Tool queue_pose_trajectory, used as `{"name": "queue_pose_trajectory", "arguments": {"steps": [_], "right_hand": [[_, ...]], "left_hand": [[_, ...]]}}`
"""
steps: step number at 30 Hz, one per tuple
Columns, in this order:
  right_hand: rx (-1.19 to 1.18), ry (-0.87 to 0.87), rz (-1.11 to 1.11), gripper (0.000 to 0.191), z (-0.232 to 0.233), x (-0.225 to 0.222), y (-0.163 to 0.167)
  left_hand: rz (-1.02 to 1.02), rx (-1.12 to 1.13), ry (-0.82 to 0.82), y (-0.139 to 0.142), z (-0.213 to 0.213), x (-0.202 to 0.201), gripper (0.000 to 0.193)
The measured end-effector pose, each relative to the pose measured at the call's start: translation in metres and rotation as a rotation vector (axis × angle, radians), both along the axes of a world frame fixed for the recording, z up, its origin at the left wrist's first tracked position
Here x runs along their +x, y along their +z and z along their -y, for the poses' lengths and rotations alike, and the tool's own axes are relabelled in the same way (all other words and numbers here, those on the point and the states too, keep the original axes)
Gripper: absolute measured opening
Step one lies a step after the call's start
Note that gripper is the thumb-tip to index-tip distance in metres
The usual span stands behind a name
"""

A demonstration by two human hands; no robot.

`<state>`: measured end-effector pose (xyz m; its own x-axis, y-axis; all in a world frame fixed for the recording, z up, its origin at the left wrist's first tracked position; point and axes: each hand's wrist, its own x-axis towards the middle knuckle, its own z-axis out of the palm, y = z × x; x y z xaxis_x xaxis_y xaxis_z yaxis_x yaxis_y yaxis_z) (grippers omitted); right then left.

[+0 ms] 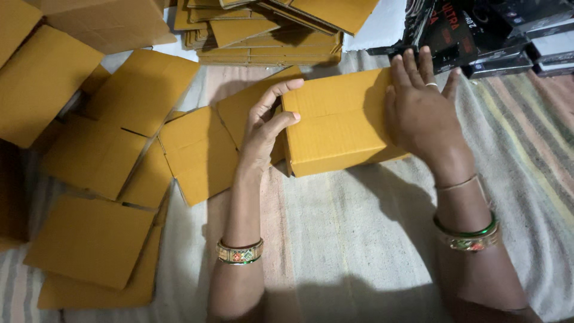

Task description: The person folds flat yellow cardboard blanks into small boxes on a fabric-covered surface. They press the sides to shape the box, tuck the flaps closed, and set the finished box aside, repeating the folding cycle with additional blanks.

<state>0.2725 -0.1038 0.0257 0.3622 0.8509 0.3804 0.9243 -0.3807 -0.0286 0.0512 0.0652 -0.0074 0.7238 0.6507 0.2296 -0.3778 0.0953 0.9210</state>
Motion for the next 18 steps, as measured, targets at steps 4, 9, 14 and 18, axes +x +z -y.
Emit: {"name": "queue_pose_trajectory", "arguments": {"steps": [4, 9, 14, 18], "right_hand": [[0.005, 0.192, 0.143, 0.038, -0.010, -0.030, 0.004], [0.078, 0.446, -0.019, 0.050, -0.021, -0.077, 0.005], [0.055, 0.437, -0.017, 0.049, -0.017, -0.060, 0.006], [0.003, 0.245, -0.021, 0.055, -0.010, -0.017, 0.006]], "left_hand": [[-0.067, -0.006, 0.065, -0.004, 0.001, 0.007, 0.046], [-0.013, 0.270, 0.146, -0.008, 0.002, 0.014, 0.037], [-0.019, 0.171, 0.071, -0.008, 0.002, 0.013, 0.037], [-0.040, 0.085, 0.047, -0.006, 0.002, 0.008, 0.038]]}}
